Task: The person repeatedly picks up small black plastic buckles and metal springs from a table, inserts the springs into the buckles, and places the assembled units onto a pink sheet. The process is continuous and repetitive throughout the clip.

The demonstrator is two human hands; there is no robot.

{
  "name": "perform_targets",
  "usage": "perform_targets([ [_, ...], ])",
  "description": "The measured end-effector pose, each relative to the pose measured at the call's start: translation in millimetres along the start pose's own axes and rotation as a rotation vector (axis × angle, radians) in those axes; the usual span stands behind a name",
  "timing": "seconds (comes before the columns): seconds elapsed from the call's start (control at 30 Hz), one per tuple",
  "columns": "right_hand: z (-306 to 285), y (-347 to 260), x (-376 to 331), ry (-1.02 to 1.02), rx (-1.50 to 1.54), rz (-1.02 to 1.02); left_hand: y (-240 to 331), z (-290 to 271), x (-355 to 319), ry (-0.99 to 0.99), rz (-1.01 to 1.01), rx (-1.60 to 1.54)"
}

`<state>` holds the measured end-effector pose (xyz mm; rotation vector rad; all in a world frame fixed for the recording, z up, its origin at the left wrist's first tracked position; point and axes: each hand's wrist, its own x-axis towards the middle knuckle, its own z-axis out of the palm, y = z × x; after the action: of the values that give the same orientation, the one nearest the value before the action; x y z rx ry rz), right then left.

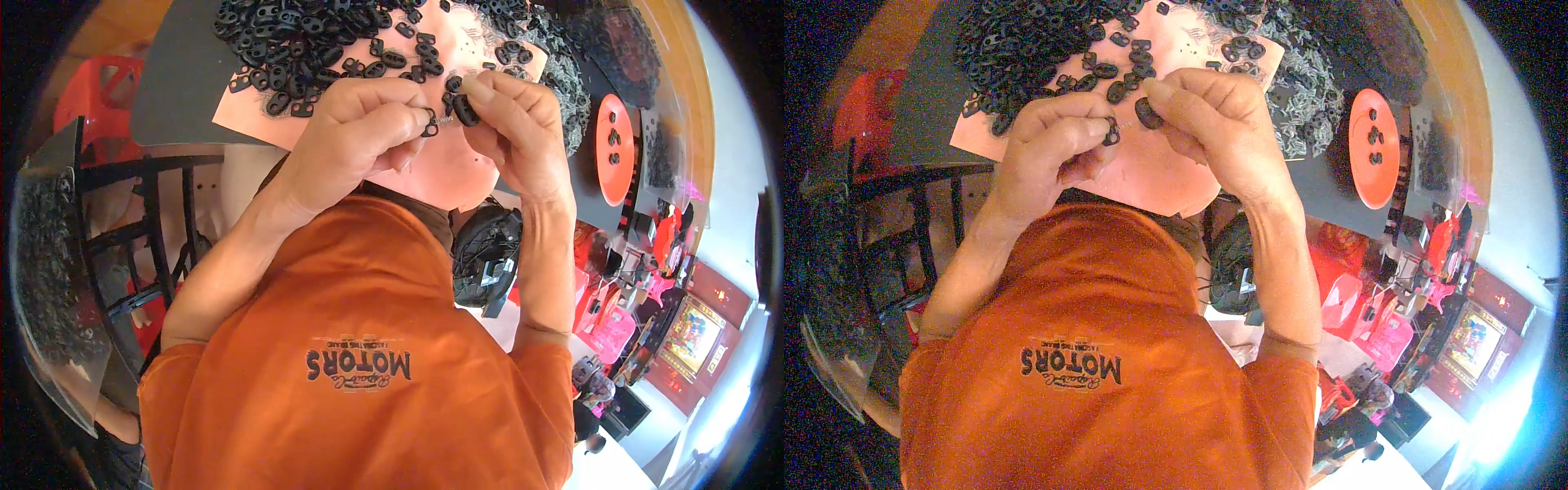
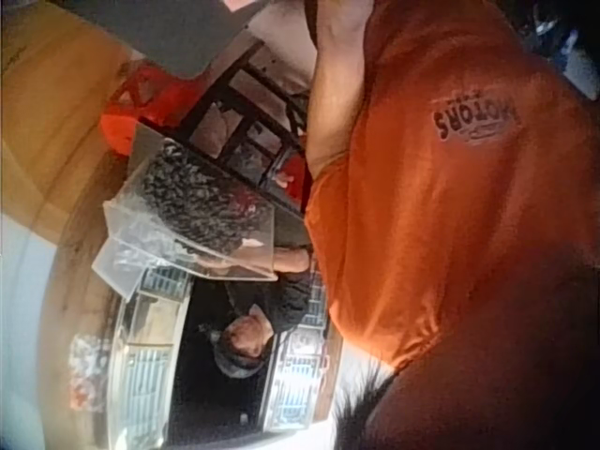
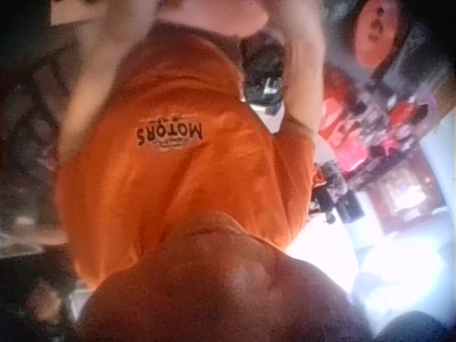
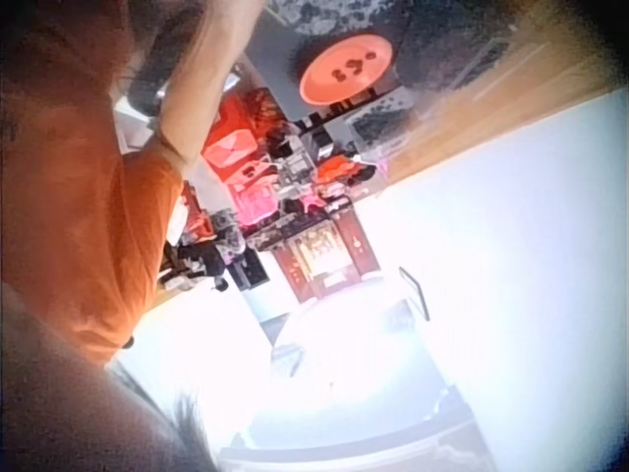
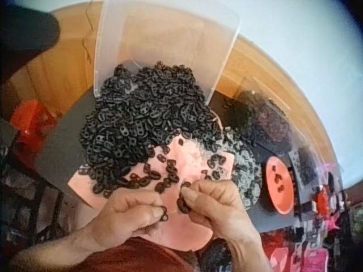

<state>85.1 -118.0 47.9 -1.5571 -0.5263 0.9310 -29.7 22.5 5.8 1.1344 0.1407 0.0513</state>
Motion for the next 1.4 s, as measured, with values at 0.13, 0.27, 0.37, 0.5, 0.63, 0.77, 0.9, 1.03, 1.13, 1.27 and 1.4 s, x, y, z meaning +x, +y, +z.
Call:
perform_targets([
  [0.13,-4.3,-0.4,-0.4,-0.055,-0.026,0.009,-5.5,-0.4,1.3,-0.025,0.031,0.012],
  [0.27,-4.5,0.3,-1.0,-0.067,-0.051,-0.01,-1.7,-1.6,1.1,-0.069,0.005,0.037],
  [0.37,-6.4,0.4,-0.9,-0.086,-0.087,-0.01,-3.4,-1.7,1.3,-0.076,0.009,0.054],
  [0.5,-2.9,-0.8,-1.4,-0.018,-0.224,-0.047,-4.6,-0.6,0.8,-0.069,0.02,0.07],
  [0.63,0.0,-0.2,-1.8,0.023,-0.294,-0.096,-6.4,-1.9,1.4,-0.083,0.035,0.152],
  [0.77,3.2,3.1,-1.7,0.046,-0.357,-0.133,-6.0,-5.6,3.4,-0.137,0.045,0.186],
  [0.9,8.3,2.5,-3.6,0.067,-0.349,-0.153,-4.6,-3.2,2.8,-0.136,0.055,0.145],
  [1.03,10.9,7.7,-4.7,0.099,-0.407,-0.177,-8.5,-3.4,2.1,-0.113,0.032,0.14],
  [1.13,13.1,9.1,-6.2,0.127,-0.391,-0.173,-4.0,-1.0,1.5,-0.091,0.019,0.117],
  [1.27,16.3,11.8,-8.0,0.16,-0.333,-0.177,-2.2,2.1,1.0,-0.039,0.013,0.119],
  [1.4,17.8,14.4,-9.7,0.198,-0.497,-0.265,-6.2,-2.6,2.1,-0.056,0.013,0.152],
])
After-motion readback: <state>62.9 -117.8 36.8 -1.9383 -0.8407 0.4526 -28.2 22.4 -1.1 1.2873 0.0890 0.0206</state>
